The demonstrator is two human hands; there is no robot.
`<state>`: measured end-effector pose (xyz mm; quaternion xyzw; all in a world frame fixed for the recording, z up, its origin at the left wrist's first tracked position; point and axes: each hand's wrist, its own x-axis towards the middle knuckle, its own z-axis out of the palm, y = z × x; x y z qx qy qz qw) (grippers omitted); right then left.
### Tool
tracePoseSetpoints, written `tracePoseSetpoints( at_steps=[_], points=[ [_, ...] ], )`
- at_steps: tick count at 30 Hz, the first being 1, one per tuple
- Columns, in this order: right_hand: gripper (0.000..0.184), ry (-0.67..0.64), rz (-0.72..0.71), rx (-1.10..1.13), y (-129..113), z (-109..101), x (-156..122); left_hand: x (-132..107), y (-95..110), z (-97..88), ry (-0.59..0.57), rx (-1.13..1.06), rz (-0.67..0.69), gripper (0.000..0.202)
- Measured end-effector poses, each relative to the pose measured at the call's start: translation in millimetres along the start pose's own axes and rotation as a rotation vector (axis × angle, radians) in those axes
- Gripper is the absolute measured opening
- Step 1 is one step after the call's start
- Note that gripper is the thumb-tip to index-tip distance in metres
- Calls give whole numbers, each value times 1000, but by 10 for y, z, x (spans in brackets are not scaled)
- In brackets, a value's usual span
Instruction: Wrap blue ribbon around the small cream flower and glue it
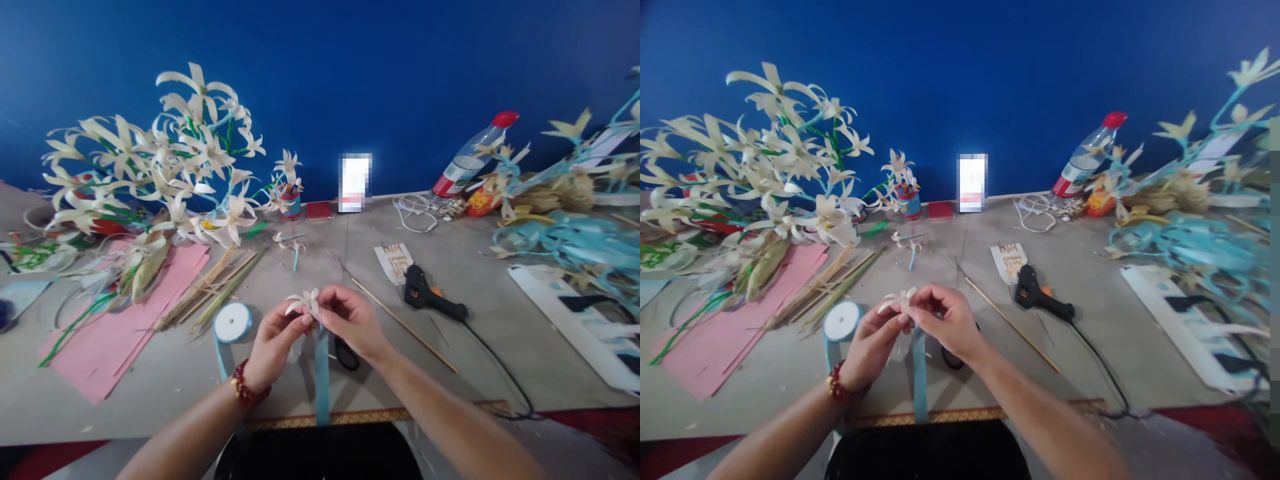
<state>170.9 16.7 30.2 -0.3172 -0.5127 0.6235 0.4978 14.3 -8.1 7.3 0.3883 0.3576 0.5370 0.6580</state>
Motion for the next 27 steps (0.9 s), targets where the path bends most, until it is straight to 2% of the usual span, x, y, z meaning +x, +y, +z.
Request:
tracePoseSetpoints(
  at_steps=[10, 18, 27],
  points=[
    [12, 109, -16, -83, 16, 9, -11, 2, -2, 21, -6, 19, 21, 10],
    [14, 69, -14, -29, 22, 32, -13, 14, 54, 59, 37, 17, -22, 7],
    [18, 127, 40, 1, 85, 43, -48, 1, 41, 56, 53, -12, -17, 9]
  ],
)
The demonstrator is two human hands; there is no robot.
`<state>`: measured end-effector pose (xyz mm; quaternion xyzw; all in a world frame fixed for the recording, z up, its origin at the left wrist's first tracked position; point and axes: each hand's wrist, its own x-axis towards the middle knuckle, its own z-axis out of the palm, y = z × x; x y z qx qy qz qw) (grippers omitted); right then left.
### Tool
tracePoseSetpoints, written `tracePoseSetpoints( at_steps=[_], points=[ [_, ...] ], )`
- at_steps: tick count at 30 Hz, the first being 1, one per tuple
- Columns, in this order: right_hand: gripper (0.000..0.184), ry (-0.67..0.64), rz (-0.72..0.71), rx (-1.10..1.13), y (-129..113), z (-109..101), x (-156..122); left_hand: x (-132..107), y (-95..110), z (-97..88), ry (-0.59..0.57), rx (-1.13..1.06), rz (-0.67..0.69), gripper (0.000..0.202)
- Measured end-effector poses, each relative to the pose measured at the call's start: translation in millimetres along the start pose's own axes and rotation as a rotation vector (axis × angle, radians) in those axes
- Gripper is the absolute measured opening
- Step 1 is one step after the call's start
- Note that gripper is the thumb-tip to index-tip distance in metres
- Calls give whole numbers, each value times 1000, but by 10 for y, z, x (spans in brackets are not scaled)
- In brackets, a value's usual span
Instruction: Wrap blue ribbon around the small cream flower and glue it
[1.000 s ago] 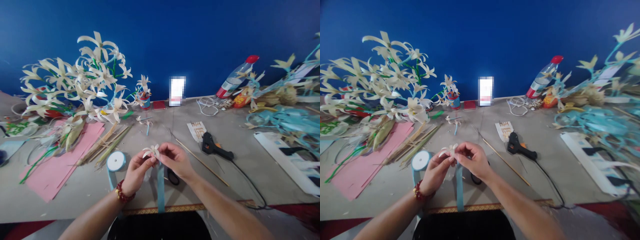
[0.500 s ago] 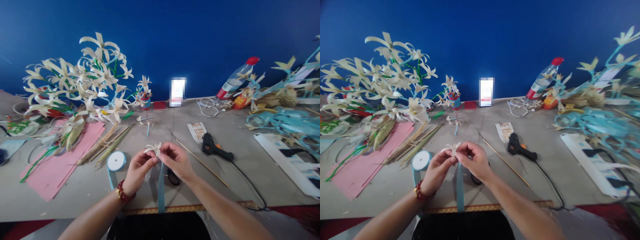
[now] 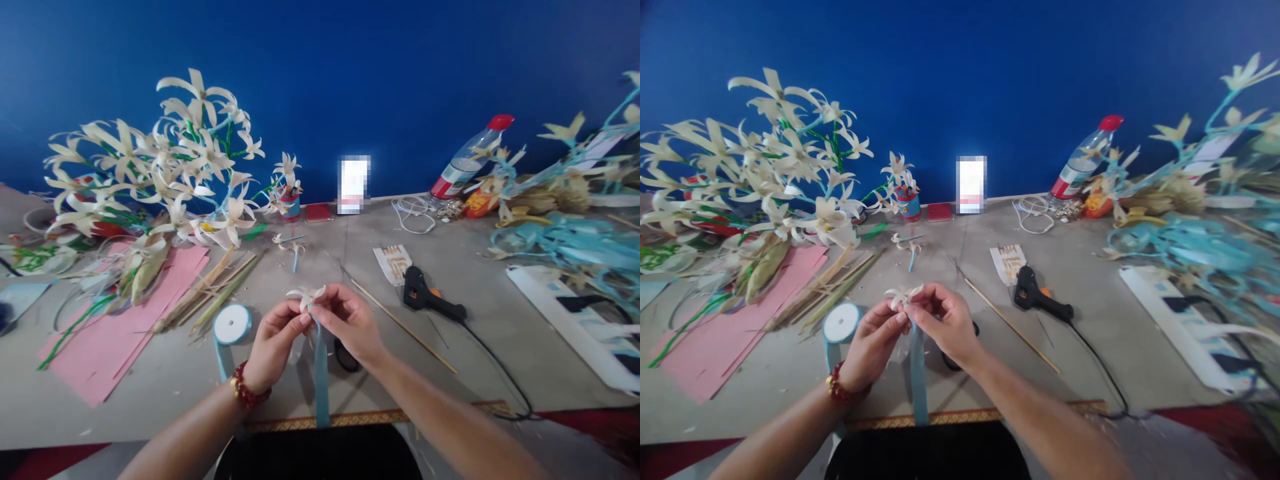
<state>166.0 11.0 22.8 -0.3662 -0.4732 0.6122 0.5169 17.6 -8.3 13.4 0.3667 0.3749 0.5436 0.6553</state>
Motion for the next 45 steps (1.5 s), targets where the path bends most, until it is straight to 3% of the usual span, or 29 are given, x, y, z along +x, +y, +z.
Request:
tracePoseSetpoints(
  at_steps=[16, 34, 45],
  points=[
    [21, -77, -5, 56, -36, -11, 3, 3, 32, 29, -39, -91, -49, 11],
    [28, -125, 69, 186, -62, 16, 21, -18, -19, -43, -112, -49, -50, 12],
    [28, 6, -30, 11, -55, 13, 21, 4, 16, 10, -55, 12, 18, 8]
  ],
)
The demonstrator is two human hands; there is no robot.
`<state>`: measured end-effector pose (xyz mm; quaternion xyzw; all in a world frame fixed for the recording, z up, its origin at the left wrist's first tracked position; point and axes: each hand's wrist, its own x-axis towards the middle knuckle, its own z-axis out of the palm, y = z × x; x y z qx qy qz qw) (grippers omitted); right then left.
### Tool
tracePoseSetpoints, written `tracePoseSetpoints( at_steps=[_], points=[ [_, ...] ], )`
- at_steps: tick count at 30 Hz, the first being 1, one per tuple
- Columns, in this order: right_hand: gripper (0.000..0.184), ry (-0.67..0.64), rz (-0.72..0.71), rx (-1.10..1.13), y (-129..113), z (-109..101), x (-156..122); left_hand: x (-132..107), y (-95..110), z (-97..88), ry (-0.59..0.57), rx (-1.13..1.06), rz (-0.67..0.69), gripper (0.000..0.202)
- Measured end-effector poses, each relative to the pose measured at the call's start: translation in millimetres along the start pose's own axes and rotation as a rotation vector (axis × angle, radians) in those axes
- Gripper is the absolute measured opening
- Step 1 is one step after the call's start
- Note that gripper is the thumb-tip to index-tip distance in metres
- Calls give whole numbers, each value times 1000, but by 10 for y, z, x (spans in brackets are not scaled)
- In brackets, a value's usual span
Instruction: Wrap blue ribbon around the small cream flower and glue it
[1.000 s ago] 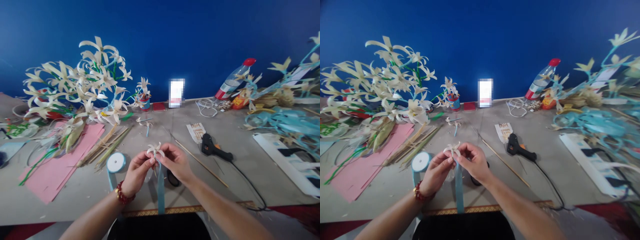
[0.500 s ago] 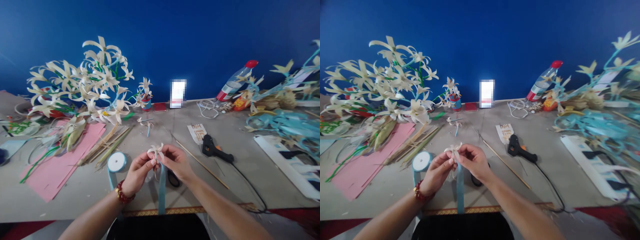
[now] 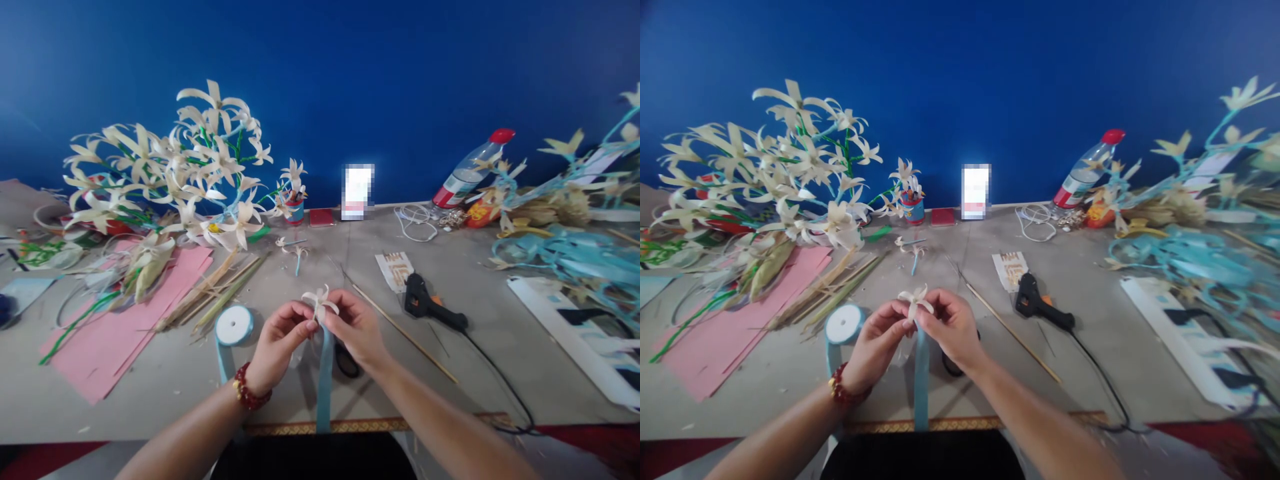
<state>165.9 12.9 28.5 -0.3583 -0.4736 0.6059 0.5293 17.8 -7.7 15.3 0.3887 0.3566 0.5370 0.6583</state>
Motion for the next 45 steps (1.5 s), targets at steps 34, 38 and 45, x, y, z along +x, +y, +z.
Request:
tracePoseSetpoints(
  at_steps=[34, 38, 45],
  points=[
    [27, -38, 116, 110, 44, 47, -10, 10, -49, -62, 79, -59, 2, 6],
    [24, -18, 105, 103, 56, 29, -15, 8, -39, -46, 76, -73, -15, 5],
    [24, -52, 116, 92, 26, -10, -18, 6, -18, -18, 48, -128, -32, 4]
  ],
)
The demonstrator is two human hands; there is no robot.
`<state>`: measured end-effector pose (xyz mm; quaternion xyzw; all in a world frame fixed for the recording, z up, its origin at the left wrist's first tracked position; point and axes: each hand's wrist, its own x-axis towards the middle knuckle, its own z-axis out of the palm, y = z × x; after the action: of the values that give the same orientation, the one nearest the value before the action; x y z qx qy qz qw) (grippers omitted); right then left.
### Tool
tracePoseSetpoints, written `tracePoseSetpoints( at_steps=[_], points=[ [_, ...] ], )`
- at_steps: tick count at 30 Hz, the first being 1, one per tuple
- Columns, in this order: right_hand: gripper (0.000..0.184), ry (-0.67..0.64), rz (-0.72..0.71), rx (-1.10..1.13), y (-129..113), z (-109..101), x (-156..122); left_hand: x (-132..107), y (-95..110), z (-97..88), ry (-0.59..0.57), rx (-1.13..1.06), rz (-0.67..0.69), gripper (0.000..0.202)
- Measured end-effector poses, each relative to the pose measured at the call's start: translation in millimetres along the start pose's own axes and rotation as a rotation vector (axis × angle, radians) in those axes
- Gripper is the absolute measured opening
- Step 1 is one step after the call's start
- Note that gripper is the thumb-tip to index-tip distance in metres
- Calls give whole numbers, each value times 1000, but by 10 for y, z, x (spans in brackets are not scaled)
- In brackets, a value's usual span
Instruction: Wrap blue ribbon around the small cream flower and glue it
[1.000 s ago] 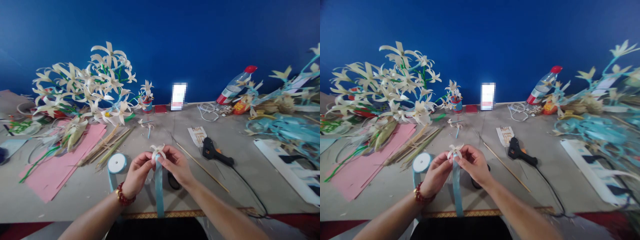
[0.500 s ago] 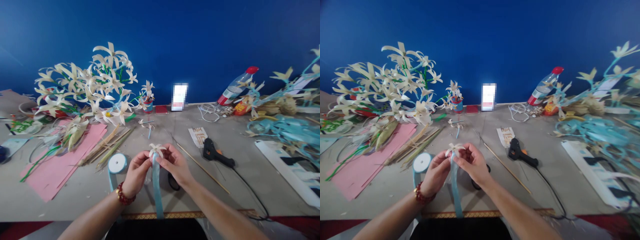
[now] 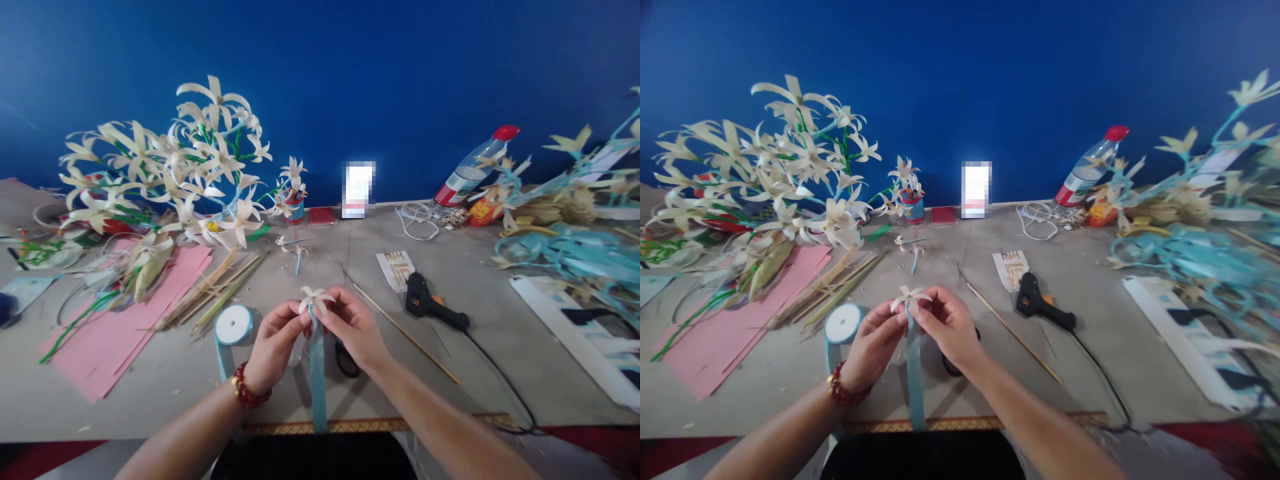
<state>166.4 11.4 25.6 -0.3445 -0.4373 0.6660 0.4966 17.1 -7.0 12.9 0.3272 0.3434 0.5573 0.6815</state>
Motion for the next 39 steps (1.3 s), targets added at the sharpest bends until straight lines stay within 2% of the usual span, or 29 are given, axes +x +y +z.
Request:
tracePoseSetpoints(
  at_steps=[7, 11, 16, 24, 34, 39],
  points=[
    [24, -71, 28, 11, -90, 54, 8, 8, 5, -1, 24, -16, -25, 7],
    [24, -17, 2, -14, -39, 59, 10, 2, -9, -6, 37, 13, -16, 7],
    [27, 47, 39, -22, -16, 31, 0, 7, 5, 16, 16, -2, -23, 7],
    [27, 53, 7, -146, -48, 26, -5, 26, 32, 41, -30, -94, -102, 9],
    [22, 36, 22, -116, -3, -4, -5, 30, 35, 24, -86, -113, -101, 7],
    [22, 18, 44, -11, 15, 16, -8, 33, 50, 21, -120, -97, -157, 15]
  ],
)
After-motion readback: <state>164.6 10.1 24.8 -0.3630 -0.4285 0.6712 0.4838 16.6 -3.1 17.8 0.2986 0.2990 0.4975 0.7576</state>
